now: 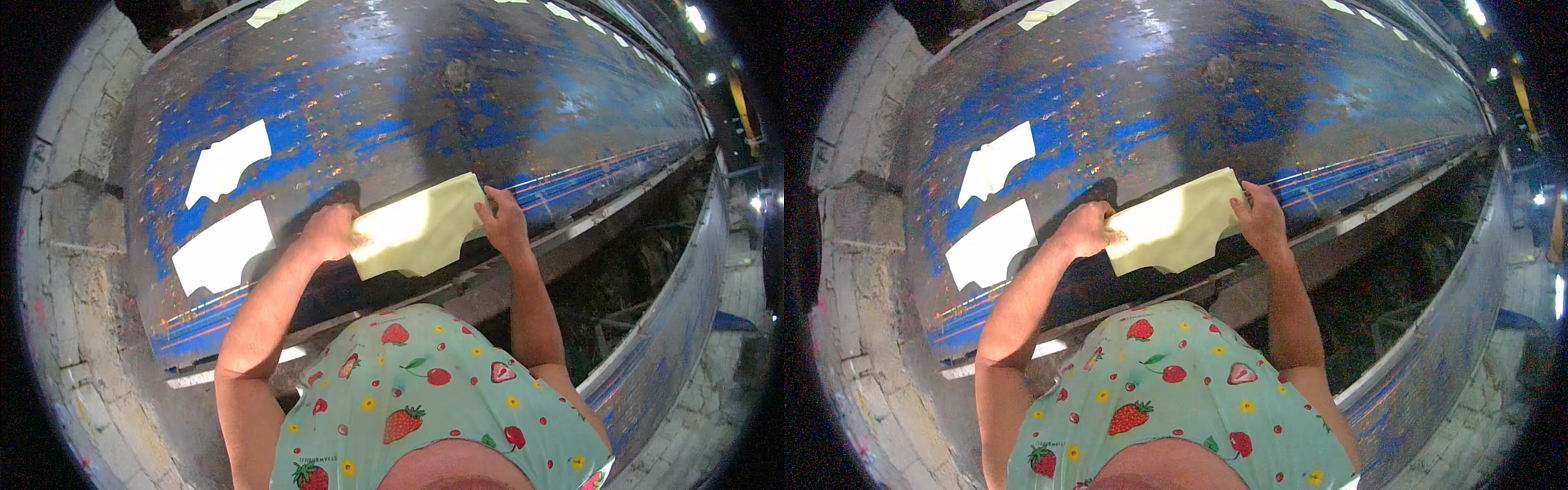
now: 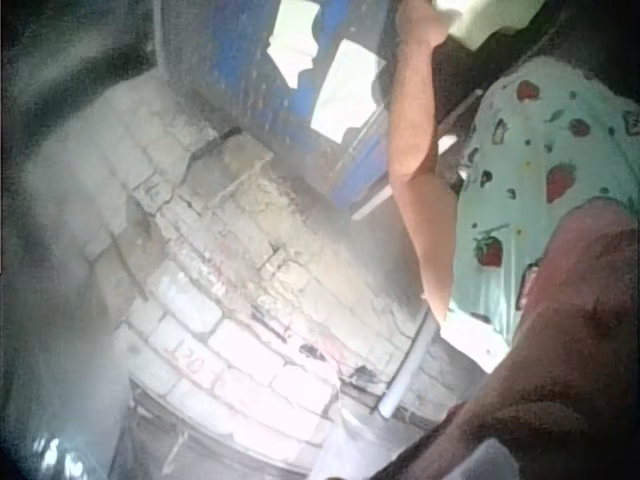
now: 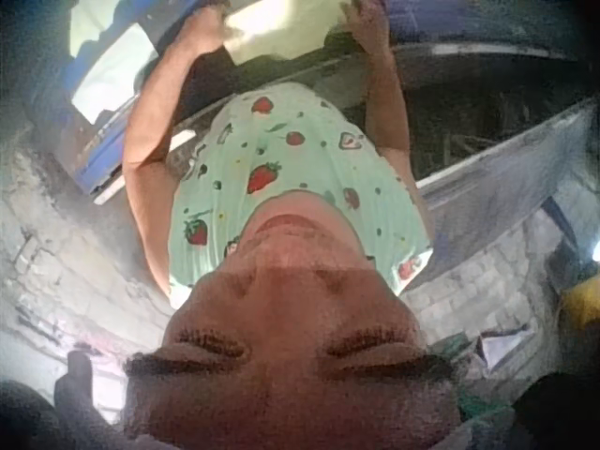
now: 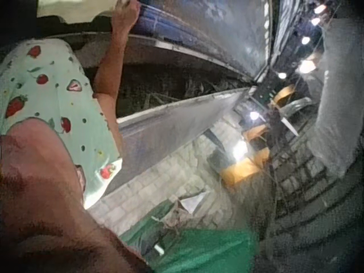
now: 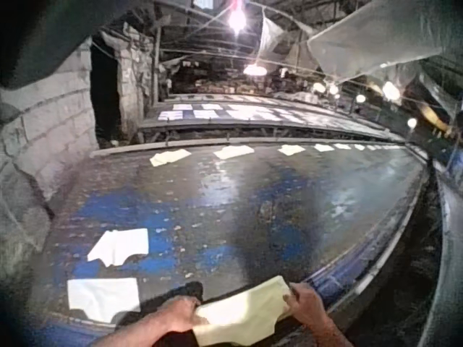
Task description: The person repeatedly folds thin, pale yellow dough sheets by hand on a long blue work surface. They fold each sheet in half, then fold again into smaller rectangles, and place the folded pieces on the table. The process continues with multiple sheets throughout the clip.
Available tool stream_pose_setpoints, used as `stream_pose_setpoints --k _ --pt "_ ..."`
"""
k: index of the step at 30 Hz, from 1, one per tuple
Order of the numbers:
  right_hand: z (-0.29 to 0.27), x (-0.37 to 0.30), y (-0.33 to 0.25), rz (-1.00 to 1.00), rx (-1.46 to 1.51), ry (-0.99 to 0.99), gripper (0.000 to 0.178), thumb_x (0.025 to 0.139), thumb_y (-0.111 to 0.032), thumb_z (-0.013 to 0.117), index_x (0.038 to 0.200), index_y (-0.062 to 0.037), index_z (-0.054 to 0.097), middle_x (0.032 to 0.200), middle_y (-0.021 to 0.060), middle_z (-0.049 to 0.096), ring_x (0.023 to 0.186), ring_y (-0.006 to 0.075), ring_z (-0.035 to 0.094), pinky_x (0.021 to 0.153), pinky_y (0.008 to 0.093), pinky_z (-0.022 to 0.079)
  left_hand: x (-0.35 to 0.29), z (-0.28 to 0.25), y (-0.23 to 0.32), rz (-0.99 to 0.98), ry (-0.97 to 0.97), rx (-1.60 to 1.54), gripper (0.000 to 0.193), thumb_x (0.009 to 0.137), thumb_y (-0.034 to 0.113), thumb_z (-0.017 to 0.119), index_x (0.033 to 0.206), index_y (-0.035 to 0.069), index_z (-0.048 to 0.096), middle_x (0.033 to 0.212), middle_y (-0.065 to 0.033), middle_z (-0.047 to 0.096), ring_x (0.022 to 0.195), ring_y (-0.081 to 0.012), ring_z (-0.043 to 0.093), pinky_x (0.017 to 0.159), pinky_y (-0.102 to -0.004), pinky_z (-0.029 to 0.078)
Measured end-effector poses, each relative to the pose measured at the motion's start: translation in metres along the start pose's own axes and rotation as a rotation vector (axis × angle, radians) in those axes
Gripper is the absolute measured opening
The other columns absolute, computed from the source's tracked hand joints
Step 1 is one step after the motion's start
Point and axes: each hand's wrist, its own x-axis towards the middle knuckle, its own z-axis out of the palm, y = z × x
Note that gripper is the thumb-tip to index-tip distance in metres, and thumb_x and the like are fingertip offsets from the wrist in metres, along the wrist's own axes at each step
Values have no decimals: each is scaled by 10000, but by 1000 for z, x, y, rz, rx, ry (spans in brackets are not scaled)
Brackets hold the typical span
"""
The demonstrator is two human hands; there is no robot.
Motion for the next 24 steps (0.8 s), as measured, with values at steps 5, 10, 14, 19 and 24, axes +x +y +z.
stream_pose_setpoints --k 5,10,14,19,24 --pt "2 7 13 -149 -58 -102 540 905 -265 781 1321 33 607 1141 240 663 1096 421 649 951 492 522 0 3 23 -164 -88 114 518 794 350 827 1191 33 721 1228 -243 711 1166 -410 671 1010 -485 528" --pt "-12 15 28 -91 43 -215 588 910 -284 785 1343 60 588 1205 248 671 1150 413 651 1002 474 517 -26 43 36 -297 366 61 654 808 379 790 1304 -20 641 1277 -279 672 1202 -438 636 1040 -483 507" --pt "-23 14 49 43 276 -325 526 931 -209 760 1352 57 591 1202 228 703 1085 355 704 929 431 558 -47 76 43 -438 680 -302 630 839 266 790 1340 -66 604 1192 -257 695 1116 -404 667 991 -473 517" --pt "-29 5 86 -30 467 -281 438 932 -31 716 1354 15 608 1174 191 728 979 258 745 811 360 587 -68 115 77 -207 1060 85 376 874 27 727 1246 11 679 1154 -205 694 1077 -385 655 965 -457 525" --pt "-32 4 82 -99 507 -267 390 925 53 676 1306 -28 650 1142 157 731 950 219 727 830 331 577 -28 127 131 312 790 -17 346 811 -17 769 1152 21 718 1164 -186 701 1087 -368 663 962 -440 547"
